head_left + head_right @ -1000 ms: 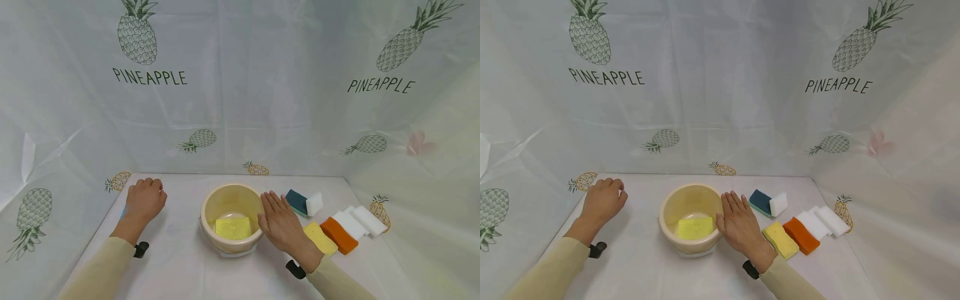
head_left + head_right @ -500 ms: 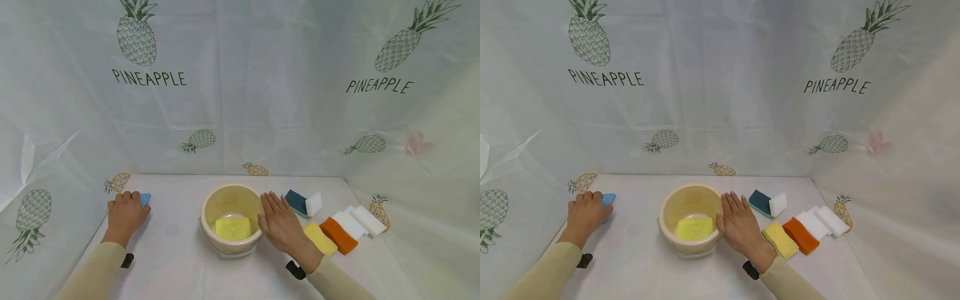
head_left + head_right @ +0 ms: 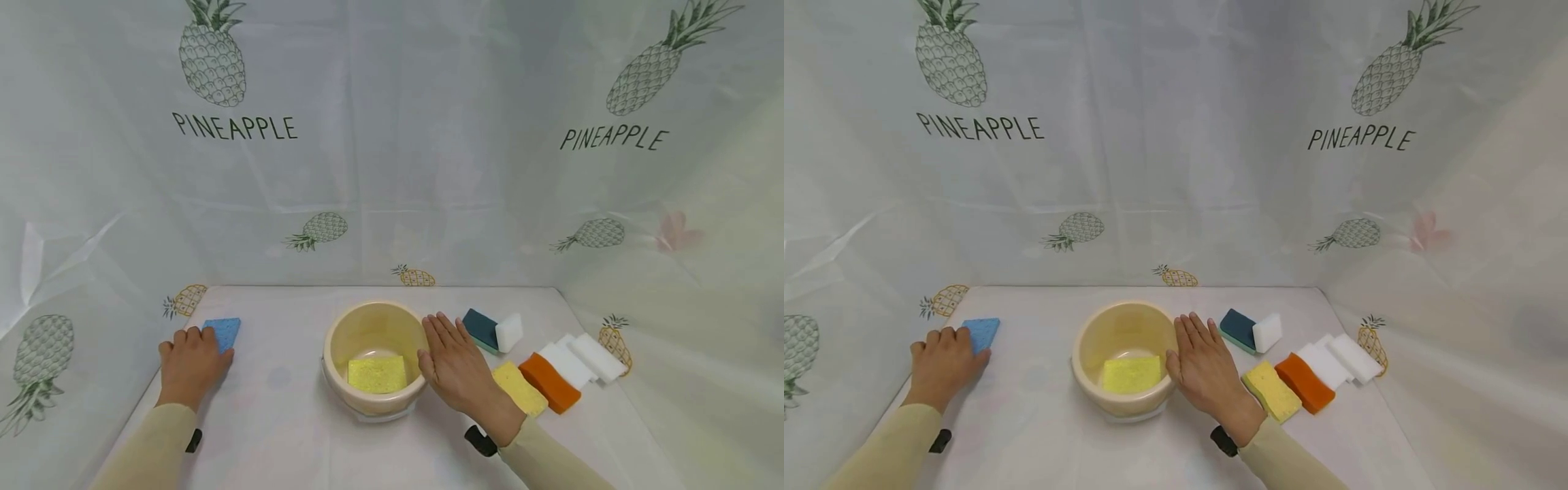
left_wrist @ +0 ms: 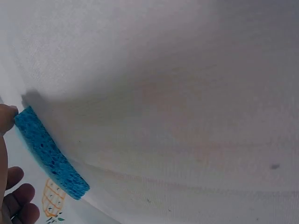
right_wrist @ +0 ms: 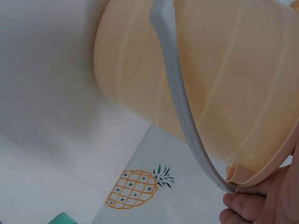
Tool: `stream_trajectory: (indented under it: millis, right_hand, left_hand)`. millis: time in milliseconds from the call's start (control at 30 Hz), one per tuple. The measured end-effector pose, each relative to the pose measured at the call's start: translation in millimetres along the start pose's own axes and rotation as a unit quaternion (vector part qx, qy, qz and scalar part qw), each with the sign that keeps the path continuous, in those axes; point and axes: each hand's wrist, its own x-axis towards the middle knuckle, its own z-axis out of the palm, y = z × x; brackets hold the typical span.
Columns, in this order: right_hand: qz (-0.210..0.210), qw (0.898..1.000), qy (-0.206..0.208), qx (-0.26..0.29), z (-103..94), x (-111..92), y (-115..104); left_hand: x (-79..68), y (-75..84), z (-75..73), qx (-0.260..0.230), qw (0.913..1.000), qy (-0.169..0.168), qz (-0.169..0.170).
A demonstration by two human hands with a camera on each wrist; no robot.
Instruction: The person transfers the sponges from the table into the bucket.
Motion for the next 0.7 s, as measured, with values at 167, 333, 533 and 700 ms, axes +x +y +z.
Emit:
stream_trajectory:
  millis: [167,333,533,700]
  right_hand:
    - [-0.001,1.000,0.001,-0.001,-0.3,1,0]
    - [0.000,1.000,-0.003,0.000,-0.5,0,0]
    - [-0.001,1.000,-0.002,-0.002,0.0,0,1]
    - [0.001,1.000,-0.003,-0.002,0.4,0,0]
  left_hand:
    - [-3.8,-0.4,-1.8,0.006,0.9995,0.020,-0.025]
    - [-11.2,-0.2,-2.9,0.016,0.9961,0.014,-0.085]
    - [-16.7,-1.9,-5.5,0.024,0.9944,-0.015,-0.102]
    - [-15.8,-4.6,-4.7,0.015,0.9939,-0.030,-0.105]
